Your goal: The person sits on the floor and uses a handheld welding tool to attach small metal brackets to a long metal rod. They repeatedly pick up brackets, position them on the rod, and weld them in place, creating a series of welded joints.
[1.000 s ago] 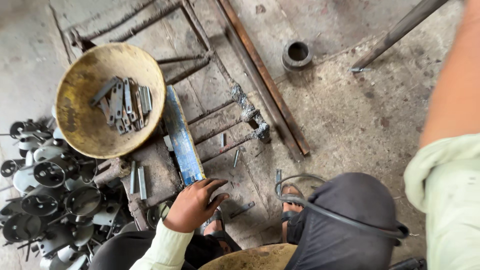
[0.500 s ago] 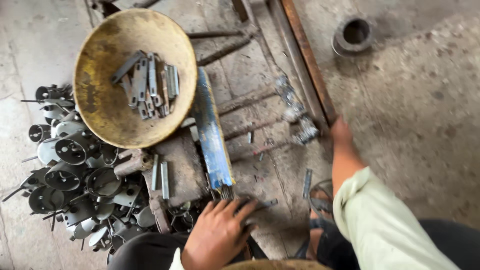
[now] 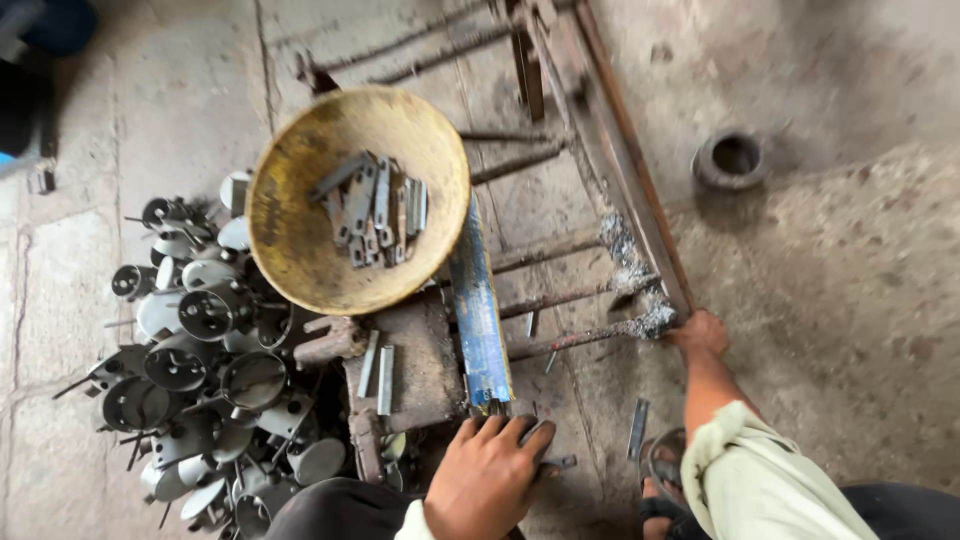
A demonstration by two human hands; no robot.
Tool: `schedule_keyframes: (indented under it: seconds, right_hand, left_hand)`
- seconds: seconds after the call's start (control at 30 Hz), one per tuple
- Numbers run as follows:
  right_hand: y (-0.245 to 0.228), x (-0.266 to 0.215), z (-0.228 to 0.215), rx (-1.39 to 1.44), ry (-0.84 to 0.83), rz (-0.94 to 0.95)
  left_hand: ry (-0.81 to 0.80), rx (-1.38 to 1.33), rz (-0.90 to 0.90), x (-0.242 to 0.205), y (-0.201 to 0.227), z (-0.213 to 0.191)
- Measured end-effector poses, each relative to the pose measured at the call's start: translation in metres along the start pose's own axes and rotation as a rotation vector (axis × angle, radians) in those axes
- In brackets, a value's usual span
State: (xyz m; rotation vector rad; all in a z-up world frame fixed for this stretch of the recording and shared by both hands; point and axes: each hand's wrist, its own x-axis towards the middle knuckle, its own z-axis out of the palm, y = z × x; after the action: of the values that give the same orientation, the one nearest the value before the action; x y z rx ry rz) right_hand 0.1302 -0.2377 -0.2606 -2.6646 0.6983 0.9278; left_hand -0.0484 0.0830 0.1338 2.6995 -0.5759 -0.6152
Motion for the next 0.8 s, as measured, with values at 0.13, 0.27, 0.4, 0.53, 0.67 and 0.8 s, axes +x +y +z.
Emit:
schedule_keyframes:
  seconds: [0.13,0.27,0.4,0.53,0.67,0.8]
  right_hand:
    - [0.024,-0.010,-0.076,0.101,0.042,-0.129]
    - [0.024,-0.017,-0.148,0.149,-0.164,-0.270]
    - [0.008,-0.039,-0.211,0.110,-0.197,-0.305]
    - [-0.001,-0.113,-0.266,0.093,-0.146,-0.476]
    - [0.000,-0.226,-0.268,0.062,-0.128,-0.453]
    - [0.003,-0.285,-0.222,0.157,0.079,-0.710]
  left_hand:
    - [0.074,0.005,0.026,-0.008,0.007,-0.001]
    - [0.135,0.041,-0.015,-0.007,0.003,0.013]
    - [0.223,0.111,0.011,-0.003,-0.009,0.032]
    - [0.202,0.117,-0.056,0.010,-0.019,0.049]
    - [0.305,0.056,-0.062,0.014,-0.029,0.063]
    - [0.202,0.007,-0.122,0.013,-0.042,0.044]
